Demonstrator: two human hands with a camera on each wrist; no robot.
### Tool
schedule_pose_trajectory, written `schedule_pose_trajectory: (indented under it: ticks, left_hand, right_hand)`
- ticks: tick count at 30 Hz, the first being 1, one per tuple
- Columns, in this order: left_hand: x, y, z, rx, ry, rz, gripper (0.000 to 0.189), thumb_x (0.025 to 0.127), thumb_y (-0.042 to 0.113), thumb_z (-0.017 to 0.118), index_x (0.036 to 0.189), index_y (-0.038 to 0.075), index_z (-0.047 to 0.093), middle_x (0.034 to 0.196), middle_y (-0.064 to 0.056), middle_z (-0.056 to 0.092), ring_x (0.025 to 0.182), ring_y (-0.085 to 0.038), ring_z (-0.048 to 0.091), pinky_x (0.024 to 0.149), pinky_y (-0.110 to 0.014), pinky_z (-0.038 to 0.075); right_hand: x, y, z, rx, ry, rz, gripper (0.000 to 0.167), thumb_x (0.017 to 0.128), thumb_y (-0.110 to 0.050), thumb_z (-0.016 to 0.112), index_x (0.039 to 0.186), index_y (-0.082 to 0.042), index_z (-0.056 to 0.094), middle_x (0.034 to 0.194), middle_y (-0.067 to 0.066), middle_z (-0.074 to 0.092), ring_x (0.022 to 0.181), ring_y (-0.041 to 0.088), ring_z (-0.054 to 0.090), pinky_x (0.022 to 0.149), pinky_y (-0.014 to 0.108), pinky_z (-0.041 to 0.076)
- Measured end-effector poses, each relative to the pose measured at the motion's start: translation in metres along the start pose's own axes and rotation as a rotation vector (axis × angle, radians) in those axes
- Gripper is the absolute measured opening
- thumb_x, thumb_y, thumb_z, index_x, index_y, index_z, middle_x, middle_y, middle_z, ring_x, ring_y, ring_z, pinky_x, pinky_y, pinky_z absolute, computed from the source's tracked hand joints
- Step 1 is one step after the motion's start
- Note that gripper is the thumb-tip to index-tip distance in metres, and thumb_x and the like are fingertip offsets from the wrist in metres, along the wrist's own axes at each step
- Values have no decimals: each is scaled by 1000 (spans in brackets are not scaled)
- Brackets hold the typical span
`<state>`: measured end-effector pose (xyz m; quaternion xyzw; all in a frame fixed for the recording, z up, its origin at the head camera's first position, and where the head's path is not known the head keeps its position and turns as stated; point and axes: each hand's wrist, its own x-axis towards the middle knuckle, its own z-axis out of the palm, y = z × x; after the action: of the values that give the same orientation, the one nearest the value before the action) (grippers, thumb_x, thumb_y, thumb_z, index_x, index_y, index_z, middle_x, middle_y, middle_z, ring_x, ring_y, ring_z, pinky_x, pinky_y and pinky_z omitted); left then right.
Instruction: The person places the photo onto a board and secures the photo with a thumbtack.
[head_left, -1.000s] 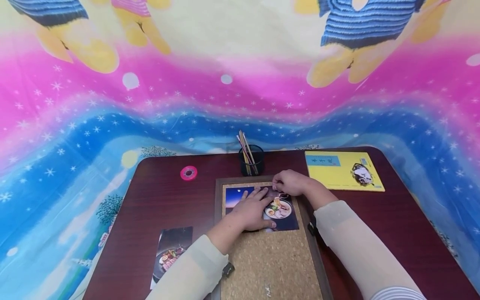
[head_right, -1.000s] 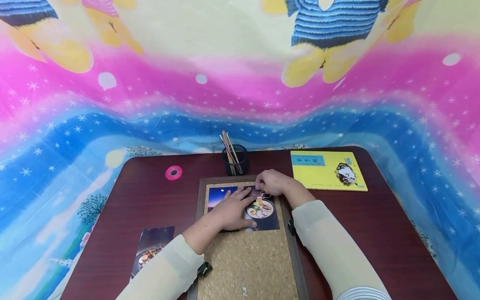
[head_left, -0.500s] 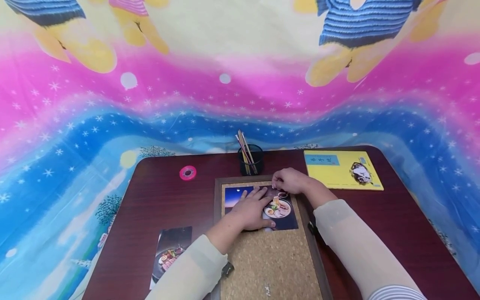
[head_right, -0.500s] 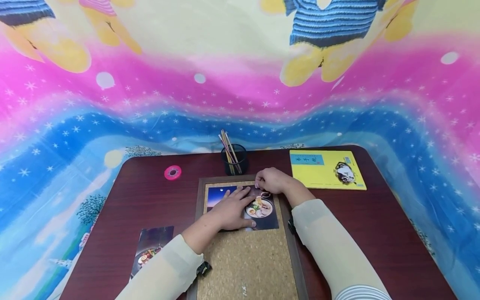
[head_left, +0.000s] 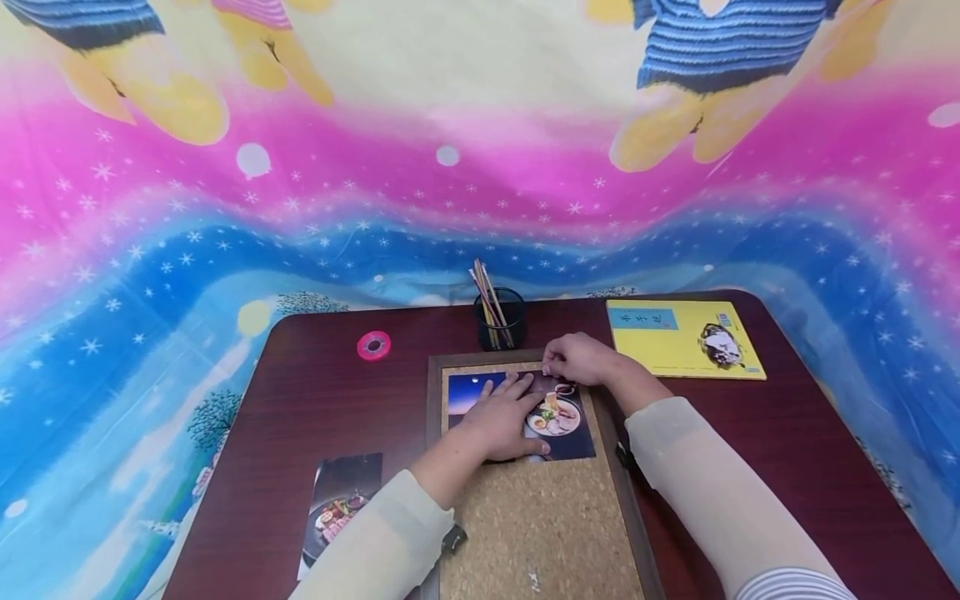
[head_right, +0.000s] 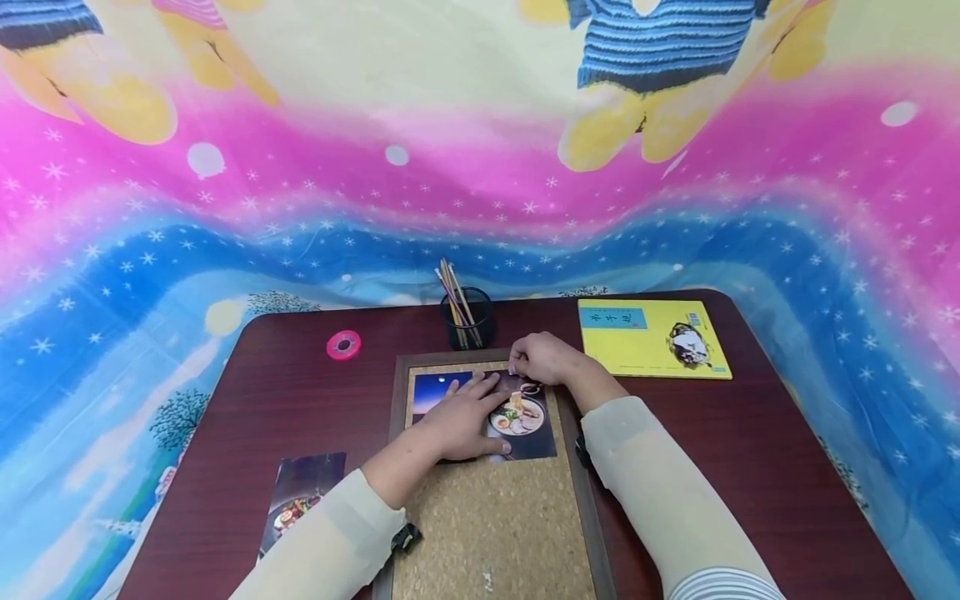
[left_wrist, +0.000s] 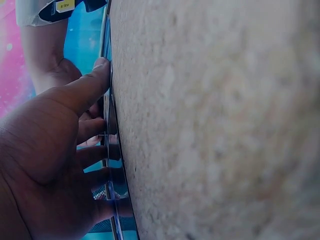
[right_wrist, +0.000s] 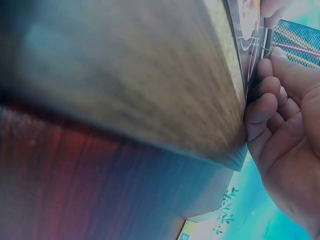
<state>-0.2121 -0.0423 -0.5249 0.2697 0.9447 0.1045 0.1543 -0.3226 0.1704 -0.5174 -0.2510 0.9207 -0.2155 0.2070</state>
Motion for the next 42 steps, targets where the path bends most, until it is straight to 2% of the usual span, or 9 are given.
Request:
schedule_pose_trajectory:
  ticks: [5,32,42]
  left_hand:
    - [-1,0,0,-2,4,-6,90,89,69,68,163,27,37,173,-1,21,160,-26,10,126,-57,16]
    - [0,0,1,-6,8,-11,91,88,69,69,162,26,39,172,-1,22,160,-25,11,125,-57,18]
    - [1,0,1,-6,5,-9,90,89,68,69,162,27,38,173,-2,21,160,-26,11,126,-57,17]
  right_hand:
    - [1,-2,0,-6,7,25,14,105,-23,63,95,-22,73,82,-5,67,73,14,62,73,35,53]
    - [4,-5,0,-30,-14,44,15,104,-24,64,90,-22,70,80,-3,67,70,15,62,69,34,51]
    - [6,-13,2,-97,-12,43,16,102,-26,69,87,-20,67,78,-3,65,69,14,59,66,32,50]
